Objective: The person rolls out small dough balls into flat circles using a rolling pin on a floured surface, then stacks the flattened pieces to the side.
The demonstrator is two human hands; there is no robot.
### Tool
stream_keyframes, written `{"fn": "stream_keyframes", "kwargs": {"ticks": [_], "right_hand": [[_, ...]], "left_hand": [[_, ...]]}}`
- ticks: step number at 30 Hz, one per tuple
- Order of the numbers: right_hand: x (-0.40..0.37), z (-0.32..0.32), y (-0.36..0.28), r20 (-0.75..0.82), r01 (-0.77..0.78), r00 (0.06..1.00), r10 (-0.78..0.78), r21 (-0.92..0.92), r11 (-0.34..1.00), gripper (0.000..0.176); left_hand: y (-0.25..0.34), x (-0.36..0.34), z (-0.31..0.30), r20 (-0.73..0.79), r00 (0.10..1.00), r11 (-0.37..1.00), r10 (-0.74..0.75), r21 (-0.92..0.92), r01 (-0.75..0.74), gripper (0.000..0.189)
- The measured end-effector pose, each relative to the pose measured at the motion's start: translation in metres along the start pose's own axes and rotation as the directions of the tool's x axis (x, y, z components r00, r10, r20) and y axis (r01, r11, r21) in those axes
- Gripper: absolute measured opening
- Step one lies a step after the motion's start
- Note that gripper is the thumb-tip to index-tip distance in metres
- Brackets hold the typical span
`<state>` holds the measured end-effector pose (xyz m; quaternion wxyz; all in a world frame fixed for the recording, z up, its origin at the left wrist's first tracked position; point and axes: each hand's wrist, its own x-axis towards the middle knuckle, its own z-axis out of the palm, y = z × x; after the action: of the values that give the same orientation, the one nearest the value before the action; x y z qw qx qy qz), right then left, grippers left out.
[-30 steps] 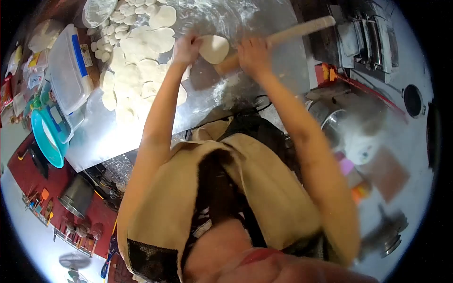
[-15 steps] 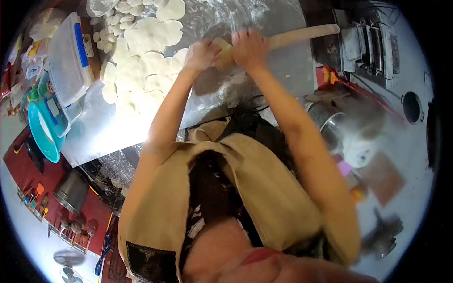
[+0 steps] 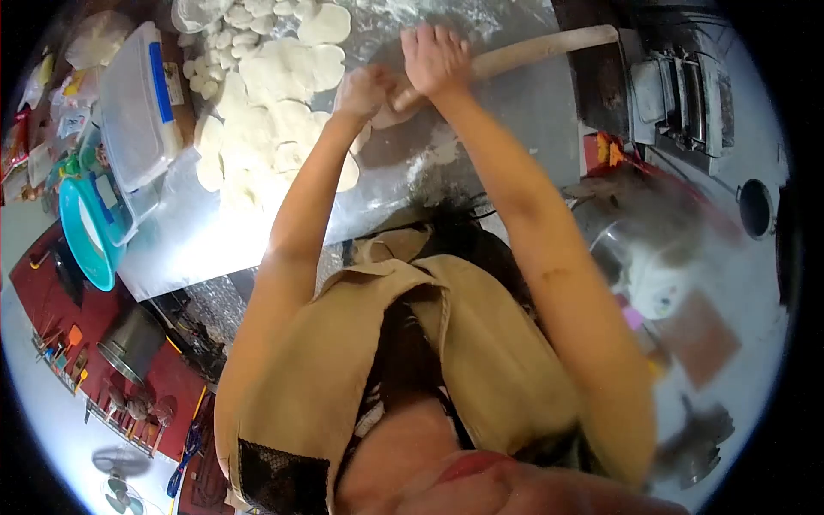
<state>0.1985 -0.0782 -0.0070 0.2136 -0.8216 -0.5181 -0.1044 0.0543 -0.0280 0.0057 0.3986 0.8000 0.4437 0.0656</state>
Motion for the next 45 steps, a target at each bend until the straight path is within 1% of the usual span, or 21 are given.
{"fn": "stream_keyframes", "kwargs": {"ticks": [4,6,8,9,12,14,18,19,20,21,22,24,26,30,32,34,36,38,39,41,45], "right_hand": [[-0.060,-0.054,0.074,0.114,0.193,0.972,-0.206,0.116,0.974,0.021],[-0.073,-0.072,0.107,0.043,0.238,0.969,-0.243,0.097,0.966,0.018],[-0.069,-0.072,0.113,-0.026,0.272,0.962,-0.271,0.058,0.961,0.017],[-0.063,-0.069,0.110,-0.012,0.226,0.974,-0.226,0.037,0.973,0.018],[-0.061,-0.063,0.093,0.032,0.122,0.992,-0.121,-0.029,0.992,0.020],[-0.071,-0.067,0.089,0.068,0.060,0.996,-0.054,-0.080,0.995,0.020],[-0.088,-0.085,0.081,0.243,0.009,0.970,-0.006,-0.011,1.000,0.023],[-0.087,-0.085,0.078,0.310,-0.057,0.948,0.069,-0.050,0.997,0.023],[-0.074,-0.068,0.079,0.202,0.003,0.979,0.014,-0.084,0.996,0.023],[-0.055,-0.041,0.082,0.102,0.057,0.994,-0.044,-0.123,0.991,0.024],[-0.022,-0.025,0.083,0.141,-0.082,0.987,0.080,0.006,0.997,0.024],[0.005,-0.028,0.080,0.179,-0.225,0.963,0.202,0.115,0.968,0.024],[-0.003,-0.046,0.072,0.287,-0.278,0.921,0.263,0.012,0.960,0.027],[-0.049,-0.052,0.072,-0.008,0.000,1.000,-0.001,-0.104,0.995,0.031],[-0.026,-0.021,0.078,0.255,-0.179,0.952,0.170,0.013,0.984,0.031],[-0.001,-0.034,0.068,0.247,-0.261,0.935,0.255,-0.009,0.965,0.031],[-0.006,-0.045,0.064,0.221,-0.343,0.914,0.340,-0.025,0.939,0.031],[-0.069,-0.057,0.067,-0.001,0.000,1.000,0.000,-0.149,0.989,0.034],[-0.065,-0.059,0.065,-0.003,0.002,1.000,-0.002,-0.148,0.989,0.034],[-0.057,-0.066,0.058,0.202,-0.148,0.965,0.166,-0.099,0.984,0.037],[0.006,-0.036,0.057,0.102,-0.276,0.958,0.269,0.055,0.960,0.032]], "left_hand": [[-0.045,-0.019,-0.025,-0.072,0.992,0.986,-0.107,0.122,0.115,0.023],[-0.036,-0.009,-0.043,-0.295,0.948,0.890,0.116,0.455,0.033,0.037],[-0.020,0.046,-0.047,-0.348,0.931,0.986,0.113,0.152,-0.063,0.046],[0.000,0.076,-0.046,-0.390,0.919,0.999,-0.053,-0.010,0.054,0.055],[0.021,0.138,-0.019,-0.530,0.845,0.985,-0.073,0.095,0.145,0.058],[0.026,0.146,-0.001,-0.550,0.816,0.982,-0.180,-0.056,0.179,0.054],[0.017,0.059,0.059,-0.265,0.891,0.929,0.367,0.147,-0.339,0.040],[0.037,0.031,0.062,-0.142,0.931,0.939,0.337,-0.015,-0.343,0.036],[0.050,0.035,0.063,-0.134,0.932,0.940,0.336,-0.023,-0.342,0.036],[0.060,0.037,0.064,-0.009,0.977,0.977,0.213,-0.016,-0.214,0.032],[0.070,0.035,0.063,0.125,0.989,0.997,0.078,0.008,-0.079,0.030],[0.082,0.054,0.052,0.053,0.996,0.997,0.078,0.024,-0.080,0.022],[0.065,0.066,0.051,0.281,0.949,0.989,0.141,-0.005,-0.145,0.023],[0.054,0.024,0.058,0.209,0.978,0.989,-0.005,-0.144,0.036,0.029],[0.050,0.047,0.073,0.185,0.982,0.994,0.022,-0.109,-0.002,0.028],[0.075,0.076,0.050,0.330,0.944,0.963,0.017,0.247,-0.104,0.026],[0.073,0.069,0.039,0.373,0.928,0.977,0.009,0.195,-0.087,0.028],[0.046,0.033,0.045,0.236,0.972,1.000,-0.020,-0.015,0.025,0.032],[0.030,0.025,0.052,0.204,0.979,0.991,-0.007,-0.127,0.034,0.033],[0.041,0.032,0.053,0.172,0.983,0.997,0.056,-0.053,-0.048,0.029],[0.065,0.057,0.046,0.294,0.950,0.980,0.103,0.131,-0.146,0.024]]}}
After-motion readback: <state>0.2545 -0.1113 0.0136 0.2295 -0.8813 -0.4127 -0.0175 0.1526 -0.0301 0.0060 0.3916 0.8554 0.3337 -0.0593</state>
